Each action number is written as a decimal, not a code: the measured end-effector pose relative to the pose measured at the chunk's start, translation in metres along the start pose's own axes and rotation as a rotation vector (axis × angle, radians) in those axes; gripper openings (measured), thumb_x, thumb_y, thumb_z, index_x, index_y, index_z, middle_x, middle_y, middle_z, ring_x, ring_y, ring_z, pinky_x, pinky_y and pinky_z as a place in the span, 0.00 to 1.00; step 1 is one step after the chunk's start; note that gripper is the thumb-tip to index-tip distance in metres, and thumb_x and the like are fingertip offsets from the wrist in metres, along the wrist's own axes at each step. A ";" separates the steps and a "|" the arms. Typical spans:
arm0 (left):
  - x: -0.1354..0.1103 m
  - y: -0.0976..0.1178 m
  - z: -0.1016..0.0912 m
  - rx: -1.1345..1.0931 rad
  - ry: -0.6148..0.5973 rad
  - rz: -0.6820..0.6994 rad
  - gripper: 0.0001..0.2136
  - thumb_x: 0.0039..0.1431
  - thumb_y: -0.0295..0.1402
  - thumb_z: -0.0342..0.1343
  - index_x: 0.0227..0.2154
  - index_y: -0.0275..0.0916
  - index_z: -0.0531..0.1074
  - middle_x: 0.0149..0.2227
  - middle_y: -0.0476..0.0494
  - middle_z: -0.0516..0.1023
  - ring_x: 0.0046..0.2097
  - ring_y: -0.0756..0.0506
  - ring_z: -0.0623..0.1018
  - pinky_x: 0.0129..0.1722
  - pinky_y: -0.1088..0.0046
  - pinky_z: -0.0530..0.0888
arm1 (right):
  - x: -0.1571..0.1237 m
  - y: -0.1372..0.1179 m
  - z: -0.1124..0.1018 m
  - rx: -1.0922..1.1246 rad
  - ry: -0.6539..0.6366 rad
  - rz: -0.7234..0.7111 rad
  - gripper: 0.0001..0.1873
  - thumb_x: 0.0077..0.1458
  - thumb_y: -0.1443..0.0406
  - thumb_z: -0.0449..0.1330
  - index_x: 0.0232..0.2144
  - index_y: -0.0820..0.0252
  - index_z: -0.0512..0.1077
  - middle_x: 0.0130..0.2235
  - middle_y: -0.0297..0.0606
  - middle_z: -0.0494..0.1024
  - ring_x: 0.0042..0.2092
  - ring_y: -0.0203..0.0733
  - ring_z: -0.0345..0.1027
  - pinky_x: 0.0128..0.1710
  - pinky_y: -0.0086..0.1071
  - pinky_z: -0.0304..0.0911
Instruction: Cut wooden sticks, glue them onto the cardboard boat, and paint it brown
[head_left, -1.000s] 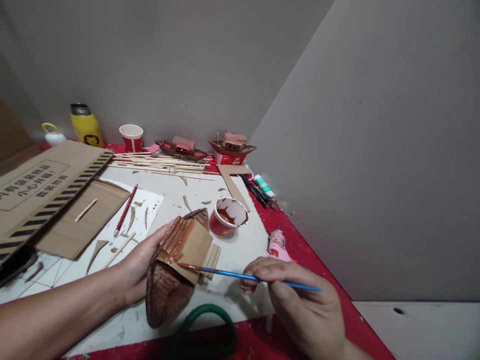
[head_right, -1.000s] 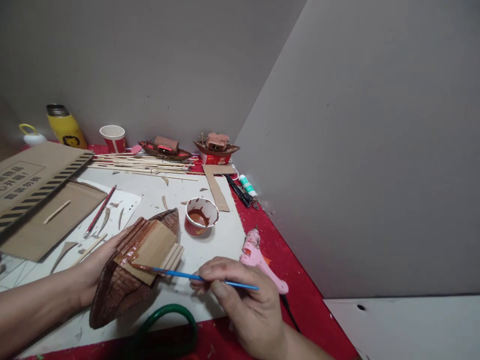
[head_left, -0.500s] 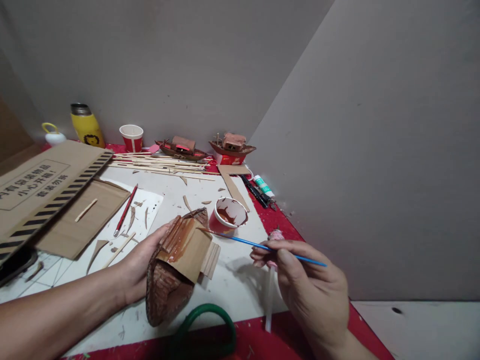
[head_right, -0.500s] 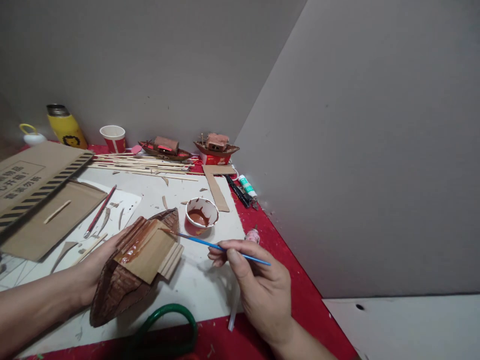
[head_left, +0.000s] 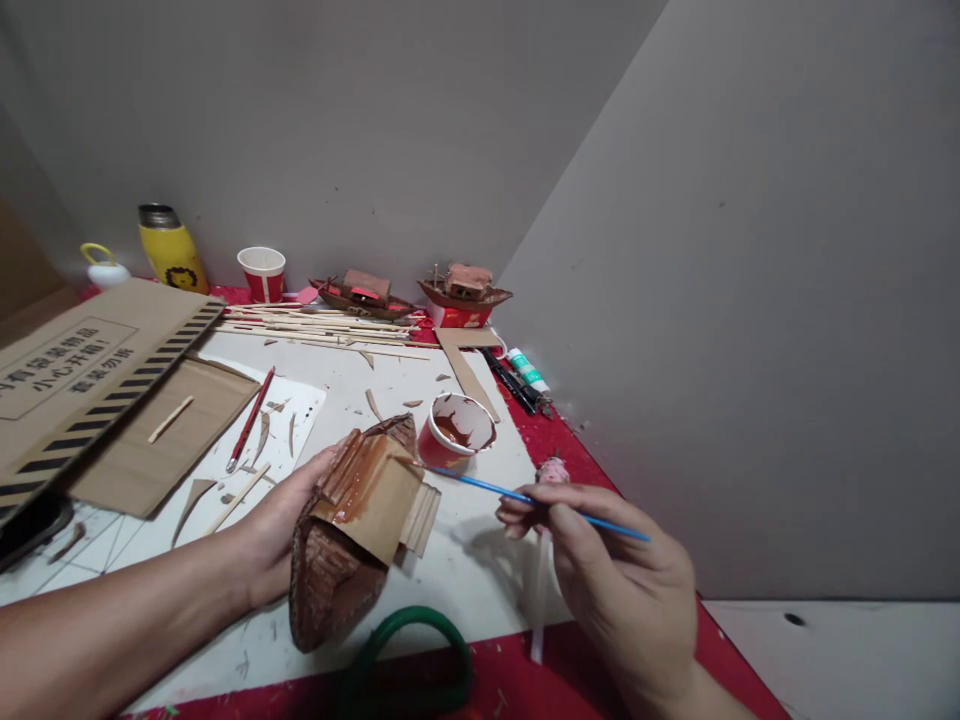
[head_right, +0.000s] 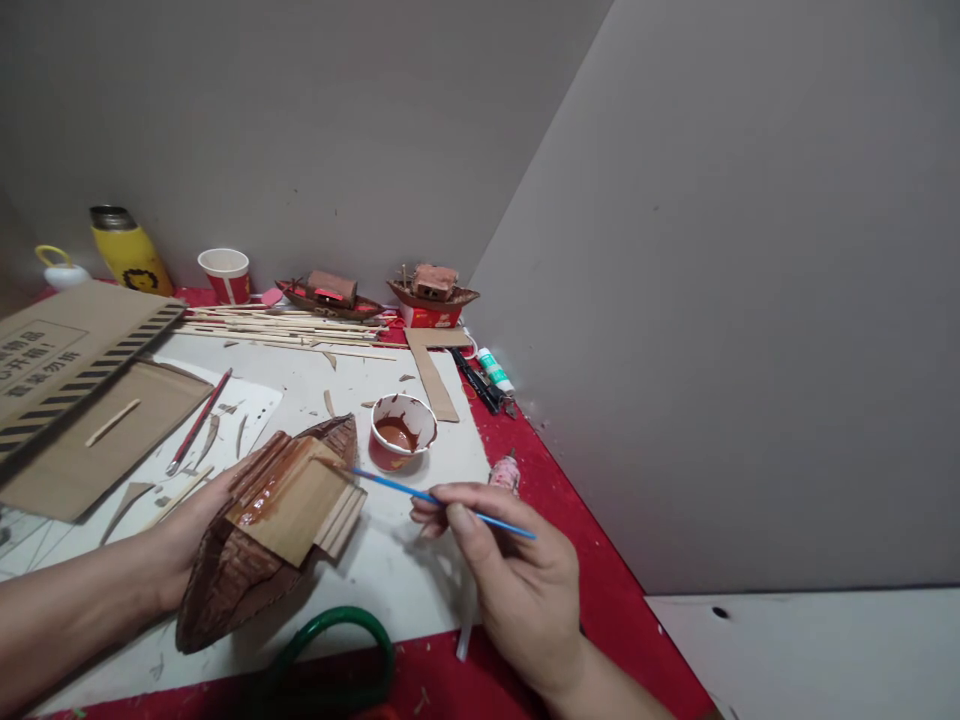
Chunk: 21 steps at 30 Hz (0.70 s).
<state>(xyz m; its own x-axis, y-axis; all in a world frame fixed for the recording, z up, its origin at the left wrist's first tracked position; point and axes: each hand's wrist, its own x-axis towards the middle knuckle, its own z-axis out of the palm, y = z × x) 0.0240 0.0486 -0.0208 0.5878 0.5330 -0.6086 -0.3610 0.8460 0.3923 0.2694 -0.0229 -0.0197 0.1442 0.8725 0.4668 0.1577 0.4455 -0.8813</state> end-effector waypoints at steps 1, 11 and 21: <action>0.000 0.000 0.000 0.003 0.003 -0.008 0.23 0.70 0.44 0.45 0.33 0.31 0.79 0.25 0.37 0.83 0.26 0.42 0.82 0.31 0.69 0.78 | 0.000 0.003 -0.001 -0.003 0.022 0.015 0.09 0.62 0.67 0.62 0.43 0.53 0.80 0.36 0.40 0.84 0.33 0.42 0.80 0.34 0.35 0.78; 0.000 0.001 0.003 -0.001 -0.013 -0.004 0.23 0.70 0.44 0.45 0.35 0.31 0.79 0.28 0.37 0.84 0.27 0.41 0.82 0.31 0.68 0.78 | -0.001 -0.016 0.002 0.004 -0.259 -0.100 0.11 0.65 0.67 0.59 0.45 0.53 0.80 0.35 0.41 0.84 0.37 0.45 0.79 0.35 0.37 0.77; 0.000 0.001 0.000 -0.004 -0.026 0.000 0.24 0.70 0.44 0.45 0.31 0.32 0.79 0.25 0.38 0.83 0.25 0.42 0.82 0.29 0.69 0.78 | -0.001 -0.001 -0.003 -0.032 -0.079 0.003 0.12 0.64 0.68 0.60 0.46 0.51 0.79 0.39 0.40 0.84 0.36 0.42 0.79 0.35 0.35 0.77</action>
<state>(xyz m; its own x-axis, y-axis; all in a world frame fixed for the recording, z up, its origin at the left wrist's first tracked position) 0.0236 0.0495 -0.0209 0.6065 0.5323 -0.5907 -0.3638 0.8463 0.3891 0.2716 -0.0247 -0.0187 0.0675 0.8877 0.4554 0.1884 0.4369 -0.8796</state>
